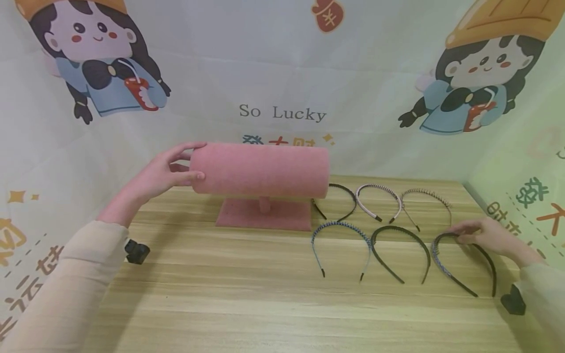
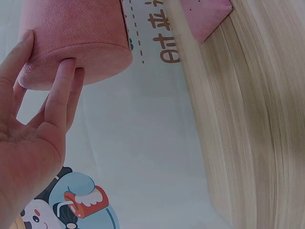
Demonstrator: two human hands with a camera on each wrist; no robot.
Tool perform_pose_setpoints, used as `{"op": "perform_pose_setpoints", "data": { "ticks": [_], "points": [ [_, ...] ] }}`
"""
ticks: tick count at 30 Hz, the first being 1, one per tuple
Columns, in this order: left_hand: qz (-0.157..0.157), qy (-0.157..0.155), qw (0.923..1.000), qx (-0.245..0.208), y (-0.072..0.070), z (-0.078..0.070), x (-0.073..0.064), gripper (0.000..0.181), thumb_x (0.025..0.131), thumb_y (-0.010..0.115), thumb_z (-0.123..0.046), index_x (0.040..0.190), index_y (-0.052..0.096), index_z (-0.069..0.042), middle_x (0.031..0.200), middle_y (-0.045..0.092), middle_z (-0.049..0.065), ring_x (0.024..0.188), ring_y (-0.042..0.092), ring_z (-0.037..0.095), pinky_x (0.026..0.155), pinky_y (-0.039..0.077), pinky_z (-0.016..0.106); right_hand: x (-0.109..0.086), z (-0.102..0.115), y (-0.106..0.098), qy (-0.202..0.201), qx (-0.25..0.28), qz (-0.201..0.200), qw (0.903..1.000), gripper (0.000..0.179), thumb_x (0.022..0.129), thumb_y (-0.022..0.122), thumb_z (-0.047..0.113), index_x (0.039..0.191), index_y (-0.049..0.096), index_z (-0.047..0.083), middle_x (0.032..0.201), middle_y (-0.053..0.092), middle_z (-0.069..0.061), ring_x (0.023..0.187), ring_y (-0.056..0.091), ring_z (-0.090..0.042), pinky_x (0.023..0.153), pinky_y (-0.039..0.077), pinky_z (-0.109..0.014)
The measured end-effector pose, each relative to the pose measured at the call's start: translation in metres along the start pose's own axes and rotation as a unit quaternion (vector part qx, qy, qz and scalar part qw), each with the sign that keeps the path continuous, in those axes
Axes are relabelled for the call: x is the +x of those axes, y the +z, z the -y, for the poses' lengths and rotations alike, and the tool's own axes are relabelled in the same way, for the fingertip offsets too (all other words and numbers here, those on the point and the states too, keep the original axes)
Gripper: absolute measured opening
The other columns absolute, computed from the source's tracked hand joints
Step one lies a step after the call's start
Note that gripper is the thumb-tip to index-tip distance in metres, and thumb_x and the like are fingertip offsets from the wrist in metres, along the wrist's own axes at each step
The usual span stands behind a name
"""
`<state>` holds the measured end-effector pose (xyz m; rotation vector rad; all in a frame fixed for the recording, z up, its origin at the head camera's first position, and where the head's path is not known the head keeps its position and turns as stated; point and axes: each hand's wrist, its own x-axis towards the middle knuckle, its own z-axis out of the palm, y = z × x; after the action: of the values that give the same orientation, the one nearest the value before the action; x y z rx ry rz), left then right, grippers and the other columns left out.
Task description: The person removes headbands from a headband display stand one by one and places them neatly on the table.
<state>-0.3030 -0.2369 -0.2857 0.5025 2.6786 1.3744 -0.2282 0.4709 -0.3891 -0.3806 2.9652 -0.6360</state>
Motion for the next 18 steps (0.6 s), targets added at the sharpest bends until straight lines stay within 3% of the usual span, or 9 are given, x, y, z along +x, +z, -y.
{"op": "perform_pose_setpoints", "data": {
  "ticks": [7, 13, 18],
  "points": [
    [0.001, 0.003, 1.0, -0.003, 0.0, -0.001, 0.0, 0.071, 0.09, 0.072, -0.03, 0.15, 0.035, -0.039, 0.143, 0.047, 0.006, 0.113, 0.062, 0.012, 0.087, 0.059, 0.024, 0.0, -0.004, 0.001, 0.009, 0.032, -0.004, 0.9994, 0.027, 0.091, 0.067, 0.01, 0.115, 0.069, -0.003, 0.098, 0.077, -0.007, 0.082, 0.056, 0.014, 0.071, 0.049, -0.017],
    [0.001, 0.001, 1.0, -0.005, 0.001, -0.002, -0.001, 0.071, 0.09, 0.072, -0.03, 0.15, 0.035, -0.039, 0.144, 0.046, 0.005, 0.117, 0.061, 0.017, 0.088, 0.059, 0.025, 0.002, -0.011, 0.005, -0.005, 0.044, -0.02, 0.9988, 0.024, 0.089, 0.07, 0.012, 0.111, 0.072, 0.002, 0.105, 0.069, 0.021, 0.091, 0.051, 0.02, 0.074, 0.046, -0.013],
    [0.0, -0.003, 1.0, -0.003, 0.001, -0.002, -0.001, 0.071, 0.09, 0.072, -0.031, 0.15, 0.035, -0.04, 0.144, 0.046, 0.005, 0.119, 0.06, 0.019, 0.088, 0.058, 0.026, 0.002, -0.013, 0.008, -0.009, 0.073, -0.014, 0.9972, 0.025, 0.091, 0.068, 0.011, 0.113, 0.071, 0.0, 0.102, 0.063, 0.034, 0.092, 0.054, 0.018, 0.073, 0.048, -0.013]
  ]
}}
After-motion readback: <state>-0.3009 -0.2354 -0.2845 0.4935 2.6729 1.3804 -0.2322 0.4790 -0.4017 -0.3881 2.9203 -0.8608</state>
